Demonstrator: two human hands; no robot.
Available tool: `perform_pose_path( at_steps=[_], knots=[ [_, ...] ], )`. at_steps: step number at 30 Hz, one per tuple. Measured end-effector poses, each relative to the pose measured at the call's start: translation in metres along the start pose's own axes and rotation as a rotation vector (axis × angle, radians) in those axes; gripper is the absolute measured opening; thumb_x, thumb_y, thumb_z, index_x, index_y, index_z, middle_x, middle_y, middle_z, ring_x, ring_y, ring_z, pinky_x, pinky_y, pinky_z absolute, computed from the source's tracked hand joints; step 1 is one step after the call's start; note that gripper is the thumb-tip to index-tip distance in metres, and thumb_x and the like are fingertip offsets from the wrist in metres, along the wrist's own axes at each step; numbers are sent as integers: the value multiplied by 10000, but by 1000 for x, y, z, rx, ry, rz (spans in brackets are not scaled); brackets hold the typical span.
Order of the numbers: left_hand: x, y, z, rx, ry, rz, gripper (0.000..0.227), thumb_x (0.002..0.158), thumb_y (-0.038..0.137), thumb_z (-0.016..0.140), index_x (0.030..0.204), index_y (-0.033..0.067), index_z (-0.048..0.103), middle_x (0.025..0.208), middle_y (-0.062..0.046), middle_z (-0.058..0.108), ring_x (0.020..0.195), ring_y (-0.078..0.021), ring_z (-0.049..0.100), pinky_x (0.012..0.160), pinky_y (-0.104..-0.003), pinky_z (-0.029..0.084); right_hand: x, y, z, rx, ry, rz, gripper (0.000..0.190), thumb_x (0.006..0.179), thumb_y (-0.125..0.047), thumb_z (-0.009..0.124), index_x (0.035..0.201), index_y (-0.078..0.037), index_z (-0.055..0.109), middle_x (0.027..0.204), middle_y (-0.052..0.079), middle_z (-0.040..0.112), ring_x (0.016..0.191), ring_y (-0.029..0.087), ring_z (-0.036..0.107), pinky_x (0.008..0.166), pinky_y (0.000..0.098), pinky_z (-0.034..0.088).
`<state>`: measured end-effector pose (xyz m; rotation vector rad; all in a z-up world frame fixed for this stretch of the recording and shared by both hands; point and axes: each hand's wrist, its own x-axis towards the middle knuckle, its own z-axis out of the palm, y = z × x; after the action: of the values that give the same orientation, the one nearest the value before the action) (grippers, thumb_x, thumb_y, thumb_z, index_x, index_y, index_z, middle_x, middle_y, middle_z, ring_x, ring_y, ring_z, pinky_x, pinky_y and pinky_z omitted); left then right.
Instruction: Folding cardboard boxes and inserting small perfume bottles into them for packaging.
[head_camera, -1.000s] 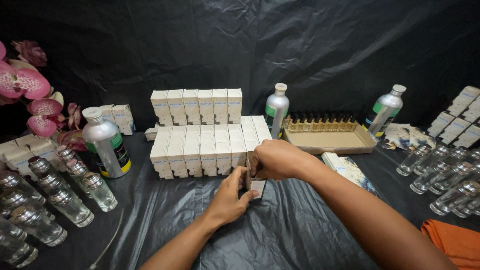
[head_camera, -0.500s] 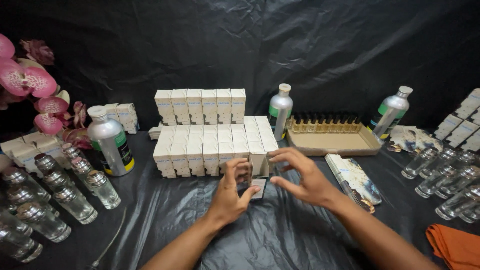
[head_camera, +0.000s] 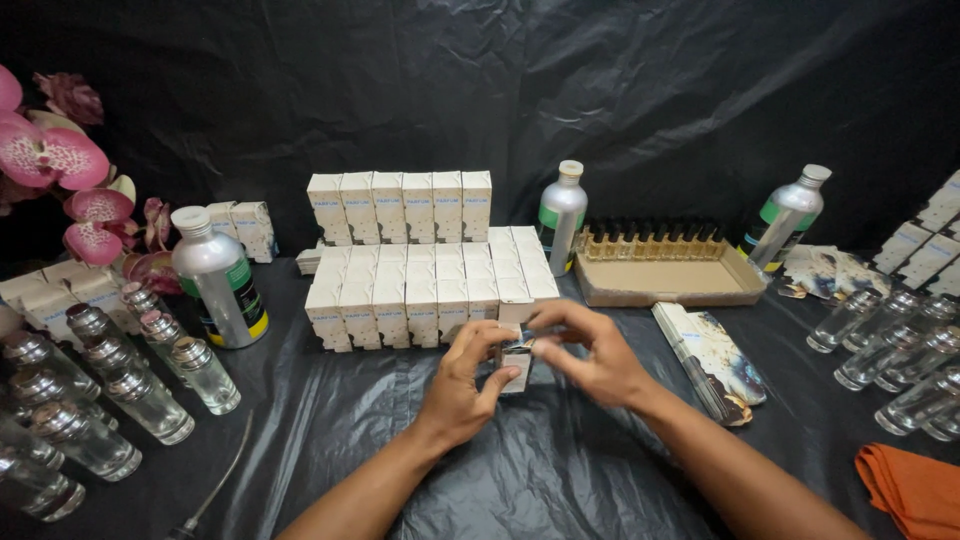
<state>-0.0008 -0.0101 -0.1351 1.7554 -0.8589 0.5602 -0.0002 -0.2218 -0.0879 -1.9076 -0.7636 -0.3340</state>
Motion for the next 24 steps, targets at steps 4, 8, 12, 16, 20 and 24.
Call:
perform_pose_path(
  at_steps=[4, 8, 12, 16, 20, 24],
  knots=[
    [0, -2, 1, 15, -21, -54, 296, 919, 140, 670, 1210, 165, 624, 1221, -90, 595, 1043, -230, 613, 887, -341, 519, 12, -18, 1, 175, 49, 95, 227, 957, -207, 639, 1125, -69, 574, 1007, 67, 658, 930, 180, 670, 836, 302, 581],
    [0, 0, 0, -3, 16, -33, 291, 908, 107, 674, 1195, 135, 634, 1244, -99, 553, 1113, -248, 599, 928, -351, 536, 21, -22, 4, 201, 74, 151, 208, 978, -168, 613, 1147, -58, 666, 987, 82, 747, 910, 166, 717, 809, 295, 617],
    [-1, -7, 2, -21, 40, -5, 330, 924, 116, 682, 1219, 74, 540, 1228, -129, 535, 1106, -265, 589, 904, -341, 559, 20, -29, 5, 32, 28, 94, 112, 894, -150, 724, 942, -60, 771, 1020, 88, 801, 964, 175, 754, 803, 271, 619],
    [0, -4, 0, -116, 21, -107, 315, 908, 108, 723, 1151, 32, 536, 1190, -175, 556, 1115, -442, 641, 909, -461, 602, 19, -29, 7, 47, 71, 104, 95, 832, -71, 803, 918, -31, 804, 946, 133, 818, 925, 201, 739, 790, 374, 619],
    [-1, -9, 0, -131, 24, -105, 341, 904, 100, 732, 1133, 13, 494, 1193, -186, 550, 1121, -446, 639, 908, -467, 601, 18, -32, 6, 18, 44, 54, 87, 800, -59, 824, 865, -12, 789, 936, 152, 812, 915, 237, 763, 784, 396, 631],
    [-2, -9, 1, -132, 23, -111, 356, 909, 85, 722, 1145, 13, 465, 1207, -192, 546, 1126, -444, 636, 912, -490, 602, 18, -34, 6, -19, 32, 10, 89, 780, -58, 837, 836, -14, 782, 967, 169, 805, 931, 288, 772, 788, 428, 637]
  ],
)
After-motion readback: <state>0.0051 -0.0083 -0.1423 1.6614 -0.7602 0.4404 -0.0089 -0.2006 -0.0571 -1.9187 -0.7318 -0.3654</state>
